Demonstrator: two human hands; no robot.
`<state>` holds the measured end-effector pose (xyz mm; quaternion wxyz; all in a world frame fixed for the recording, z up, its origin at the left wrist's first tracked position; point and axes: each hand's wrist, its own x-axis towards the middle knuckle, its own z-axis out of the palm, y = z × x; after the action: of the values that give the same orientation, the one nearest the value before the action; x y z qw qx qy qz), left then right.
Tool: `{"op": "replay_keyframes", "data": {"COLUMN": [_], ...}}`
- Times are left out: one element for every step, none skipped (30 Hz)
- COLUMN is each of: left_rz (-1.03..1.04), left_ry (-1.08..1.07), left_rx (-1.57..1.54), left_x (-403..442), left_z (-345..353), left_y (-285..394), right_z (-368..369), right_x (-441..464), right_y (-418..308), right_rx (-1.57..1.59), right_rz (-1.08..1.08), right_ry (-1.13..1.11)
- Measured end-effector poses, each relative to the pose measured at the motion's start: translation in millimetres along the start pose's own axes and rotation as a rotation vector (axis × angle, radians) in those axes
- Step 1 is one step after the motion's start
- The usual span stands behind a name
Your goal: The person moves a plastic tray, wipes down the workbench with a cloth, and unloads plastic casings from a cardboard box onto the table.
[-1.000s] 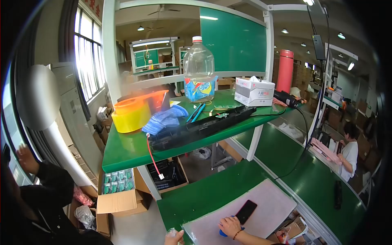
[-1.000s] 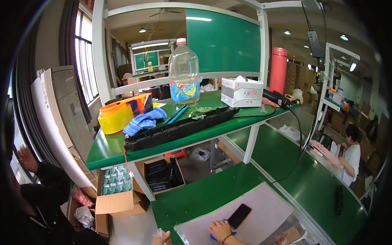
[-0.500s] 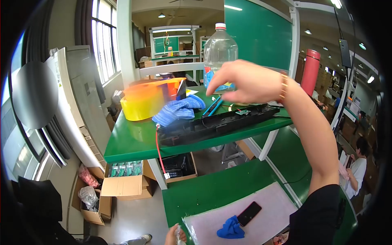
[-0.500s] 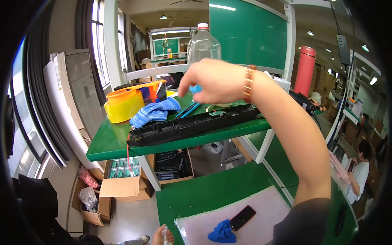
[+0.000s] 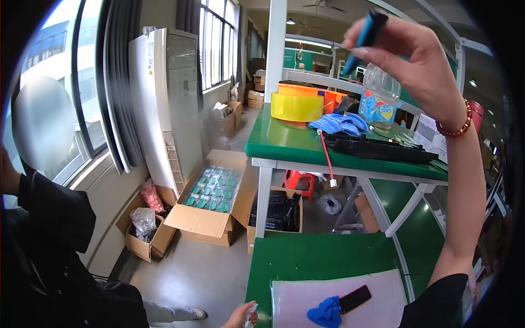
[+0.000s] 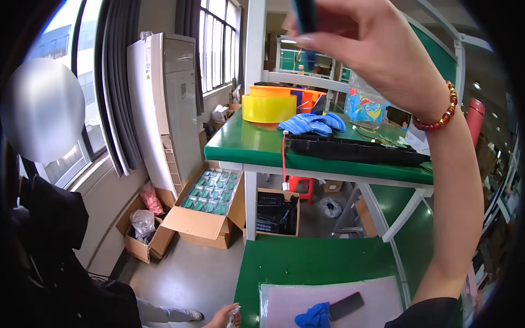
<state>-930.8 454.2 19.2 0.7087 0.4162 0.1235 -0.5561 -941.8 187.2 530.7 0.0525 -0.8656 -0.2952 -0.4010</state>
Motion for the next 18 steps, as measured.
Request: {"op": "replay_keyframes", "data": {"left_rz": [0.017,0.016,0.017,0.042,0.057,0.069,0.076,0.082,0.082,0.078,0.076,0.075,0.071,0.065,0.056,0.058,0.059,0.057], "left_ry": [0.011,0.016,0.03,0.06,0.039,0.015,-0.016,-0.055,-0.1,-0.148,-0.142,-0.072,-0.002,0.069,0.074,0.066,0.056,0.047], "left_rx": [-0.005,-0.003,-0.01,-0.038,-0.065,-0.093,-0.119,-0.138,-0.151,-0.161,-0.177,-0.147,-0.114,-0.078,-0.083,-0.079,-0.073,-0.067], "left_x": [-3,-6,-11,-18,-24,-28,-29,-29,-29,-29,-32,-35,-39,-43,-45,-47,-48,-51], "left_z": [1,2,-1,-10,-20,-32,-42,-51,-58,-63,-69,-75,-81,-85,-88,-91,-94,-95], "left_y": [0,-3,-6,-11,-16,-22,-29,-34,-38,-44,-51,-59,-65,-70,-75,-77,-78,-80], "right_z": [15,29,42,53,63,75,88,99,110,120,129,136,142,146,149,150,151,152], "right_x": [16,32,46,57,65,74,79,81,80,78,76,74,73,72,70,68,66,64], "right_y": [-28,-42,-55,-64,-70,-73,-78,-82,-84,-85,-87,-90,-92,-92,-94,-96,-99,-102], "right_rx": [0.138,0.158,0.183,0.215,0.258,0.344,0.42,0.444,0.487,0.527,0.564,0.574,0.581,0.589,0.595,0.604,0.556,0.509], "right_rz": [-0.018,-0.036,-0.095,-0.158,-0.186,-0.073,0.041,0.022,0.047,0.077,0.112,0.111,0.11,0.111,0.114,0.123,0.109,0.099], "right_ry": [0.017,0.028,-0.01,-0.047,-0.037,-0.155,-0.284,-0.292,-0.321,-0.352,-0.383,-0.393,-0.407,-0.419,-0.429,-0.432,-0.417,-0.403]}}
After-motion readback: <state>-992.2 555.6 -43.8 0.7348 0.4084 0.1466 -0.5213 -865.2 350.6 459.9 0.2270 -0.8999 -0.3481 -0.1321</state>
